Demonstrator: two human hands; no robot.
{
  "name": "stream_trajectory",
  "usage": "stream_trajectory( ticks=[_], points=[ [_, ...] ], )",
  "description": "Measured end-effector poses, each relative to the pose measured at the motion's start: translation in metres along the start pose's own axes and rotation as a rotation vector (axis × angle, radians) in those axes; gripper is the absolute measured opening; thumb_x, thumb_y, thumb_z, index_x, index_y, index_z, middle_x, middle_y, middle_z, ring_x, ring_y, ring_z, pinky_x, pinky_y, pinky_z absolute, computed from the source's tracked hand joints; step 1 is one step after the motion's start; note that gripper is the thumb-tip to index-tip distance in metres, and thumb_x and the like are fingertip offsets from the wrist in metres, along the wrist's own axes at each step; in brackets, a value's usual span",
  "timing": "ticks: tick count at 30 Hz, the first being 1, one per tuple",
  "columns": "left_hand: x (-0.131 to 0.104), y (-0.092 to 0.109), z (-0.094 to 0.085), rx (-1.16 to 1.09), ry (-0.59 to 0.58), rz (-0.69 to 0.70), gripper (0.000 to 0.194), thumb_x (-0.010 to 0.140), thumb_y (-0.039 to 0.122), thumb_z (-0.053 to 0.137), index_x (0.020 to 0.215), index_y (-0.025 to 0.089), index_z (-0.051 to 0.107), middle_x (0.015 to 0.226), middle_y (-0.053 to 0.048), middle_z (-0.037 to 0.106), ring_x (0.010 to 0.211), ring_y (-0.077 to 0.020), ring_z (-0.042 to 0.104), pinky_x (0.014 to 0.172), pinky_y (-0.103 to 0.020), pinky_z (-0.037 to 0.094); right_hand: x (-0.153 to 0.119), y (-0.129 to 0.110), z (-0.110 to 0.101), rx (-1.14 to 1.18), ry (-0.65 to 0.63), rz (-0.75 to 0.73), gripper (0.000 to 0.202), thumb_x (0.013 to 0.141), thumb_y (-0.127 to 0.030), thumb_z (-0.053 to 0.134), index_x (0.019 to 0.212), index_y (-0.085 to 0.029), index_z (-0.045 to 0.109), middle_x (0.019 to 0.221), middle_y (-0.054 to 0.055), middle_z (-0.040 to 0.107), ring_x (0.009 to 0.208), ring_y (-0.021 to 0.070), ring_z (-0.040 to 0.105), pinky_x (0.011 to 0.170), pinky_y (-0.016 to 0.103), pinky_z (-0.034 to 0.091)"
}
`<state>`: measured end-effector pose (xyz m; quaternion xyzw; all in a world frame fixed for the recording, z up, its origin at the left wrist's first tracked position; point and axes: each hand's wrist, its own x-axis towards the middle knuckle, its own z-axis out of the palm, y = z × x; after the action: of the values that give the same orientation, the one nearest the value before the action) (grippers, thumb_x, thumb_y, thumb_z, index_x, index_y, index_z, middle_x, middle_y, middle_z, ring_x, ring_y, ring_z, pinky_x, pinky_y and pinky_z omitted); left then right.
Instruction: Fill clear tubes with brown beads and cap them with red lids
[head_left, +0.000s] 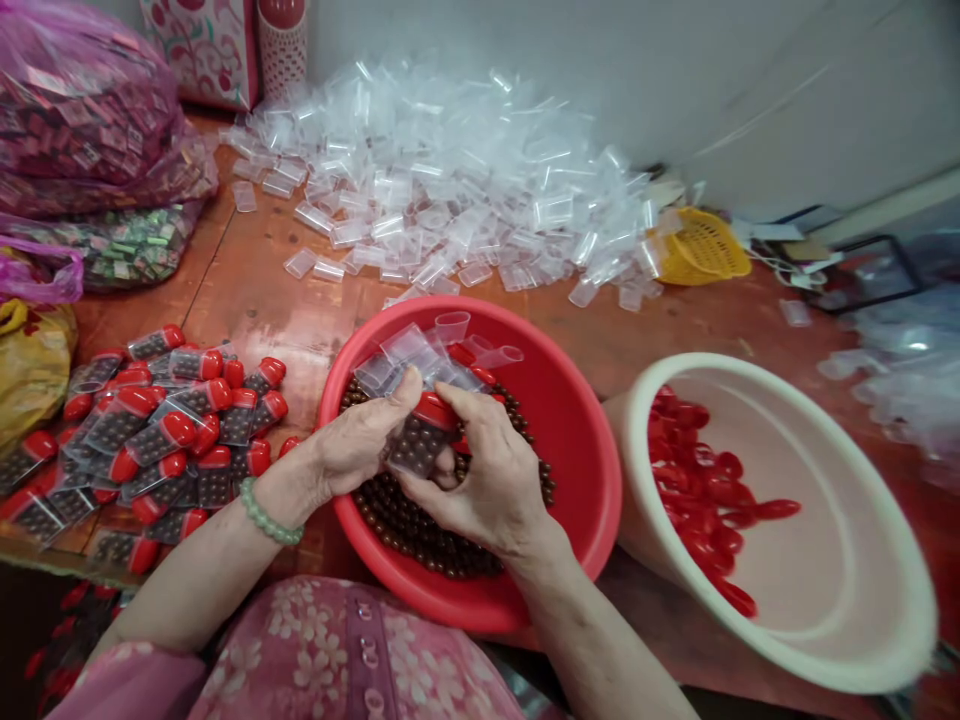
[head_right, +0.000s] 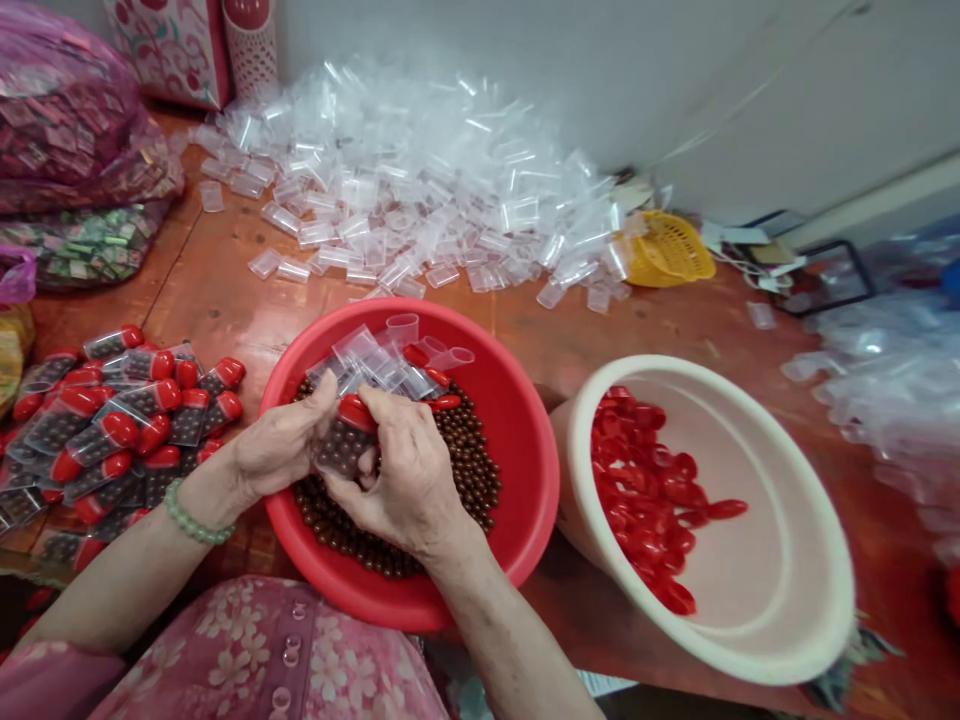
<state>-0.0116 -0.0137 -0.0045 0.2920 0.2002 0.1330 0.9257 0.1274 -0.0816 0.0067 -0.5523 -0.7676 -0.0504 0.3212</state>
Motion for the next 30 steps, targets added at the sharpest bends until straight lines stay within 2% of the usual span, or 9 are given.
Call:
stream_trajectory(
  ticks=[2, 6, 12, 18, 22, 24, 26, 28, 30],
  points=[
    [0.002, -0.001, 0.000, -0.023, 0.024, -0.007, 0.065, 0.090, 0.068, 0.035, 0.075, 0.014, 0.068, 0.061, -0.006, 0.064, 0.059, -0.0145, 0.061, 0.066, -0.028, 0.051, 0.001, -0.001, 0.000, -0.006, 0.010, -0.010, 0.064, 0.073, -0.033, 0.067, 0.130, -0.018, 0.042, 0.103, 0.013, 0.067, 0.092, 0.0296, 0.066, 0.077, 0.044, 0.053],
    [0.006, -0.002, 0.004, -0.044, 0.143, -0.024, 0.058, 0.093, 0.059, 0.038, 0.074, 0.013, 0.067, 0.055, -0.005, 0.062, 0.052, -0.0143, 0.060, 0.060, -0.028, 0.052, 0.001, -0.001, 0.003, -0.002, 0.016, -0.035, 0.064, 0.072, -0.032, 0.067, 0.129, -0.019, 0.043, 0.100, 0.011, 0.069, 0.086, 0.0282, 0.067, 0.075, 0.043, 0.050],
    [0.010, -0.004, 0.021, -0.106, 0.460, 0.019, 0.029, 0.089, 0.033, 0.046, 0.070, 0.017, 0.061, 0.050, 0.000, 0.058, 0.042, -0.0122, 0.053, 0.045, -0.025, 0.045, -0.001, 0.002, 0.006, -0.010, -0.004, -0.056, 0.067, 0.072, -0.033, 0.066, 0.133, -0.017, 0.042, 0.100, 0.012, 0.070, 0.085, 0.0283, 0.067, 0.079, 0.044, 0.045],
    [0.013, -0.004, 0.030, -0.049, 0.606, 0.035, 0.029, 0.087, 0.028, 0.041, 0.065, 0.019, 0.058, 0.043, 0.002, 0.052, 0.037, -0.0113, 0.046, 0.038, -0.023, 0.038, 0.000, 0.000, 0.006, -0.026, -0.009, -0.078, 0.061, 0.073, -0.032, 0.065, 0.127, -0.013, 0.046, 0.098, 0.015, 0.071, 0.083, 0.0276, 0.067, 0.079, 0.044, 0.044],
    [0.014, -0.004, 0.028, -0.041, 0.618, 0.025, 0.033, 0.090, 0.031, 0.039, 0.068, 0.018, 0.060, 0.042, 0.002, 0.050, 0.035, -0.0116, 0.045, 0.038, -0.024, 0.037, 0.002, -0.001, 0.007, -0.004, -0.023, -0.077, 0.061, 0.074, -0.031, 0.063, 0.130, -0.016, 0.045, 0.102, 0.013, 0.071, 0.087, 0.0276, 0.067, 0.080, 0.043, 0.044],
    [0.014, -0.004, 0.025, -0.053, 0.560, 0.034, 0.036, 0.093, 0.037, 0.039, 0.074, 0.017, 0.063, 0.045, 0.001, 0.053, 0.038, -0.0119, 0.048, 0.042, -0.025, 0.040, 0.001, 0.004, 0.006, 0.026, -0.047, -0.048, 0.061, 0.074, -0.032, 0.065, 0.130, -0.018, 0.046, 0.104, 0.012, 0.070, 0.090, 0.0275, 0.067, 0.081, 0.043, 0.045],
    [0.012, -0.004, 0.022, -0.082, 0.469, 0.041, 0.046, 0.094, 0.050, 0.039, 0.080, 0.016, 0.065, 0.055, -0.002, 0.061, 0.047, -0.0125, 0.055, 0.050, -0.025, 0.044, 0.001, 0.011, 0.003, 0.072, -0.038, 0.032, 0.062, 0.074, -0.034, 0.068, 0.130, -0.020, 0.047, 0.107, 0.011, 0.068, 0.095, 0.0279, 0.065, 0.083, 0.043, 0.048],
    [0.009, -0.002, 0.020, -0.114, 0.436, 0.070, 0.056, 0.092, 0.062, 0.038, 0.085, 0.014, 0.064, 0.072, -0.006, 0.068, 0.062, -0.0137, 0.062, 0.062, -0.026, 0.048, 0.000, 0.019, -0.002, 0.115, 0.094, 0.191, 0.065, 0.074, -0.035, 0.070, 0.132, -0.021, 0.045, 0.115, 0.012, 0.063, 0.101, 0.0285, 0.063, 0.086, 0.045, 0.050],
    [0.004, -0.001, 0.019, -0.126, 0.492, 0.142, 0.057, 0.090, 0.065, 0.040, 0.090, 0.013, 0.064, 0.087, -0.008, 0.071, 0.077, -0.0143, 0.065, 0.074, -0.025, 0.049, -0.001, 0.024, -0.005, 0.111, 0.247, 0.308, 0.069, 0.074, -0.033, 0.072, 0.135, -0.022, 0.041, 0.122, 0.014, 0.058, 0.107, 0.0300, 0.060, 0.089, 0.047, 0.051]
  ],
)
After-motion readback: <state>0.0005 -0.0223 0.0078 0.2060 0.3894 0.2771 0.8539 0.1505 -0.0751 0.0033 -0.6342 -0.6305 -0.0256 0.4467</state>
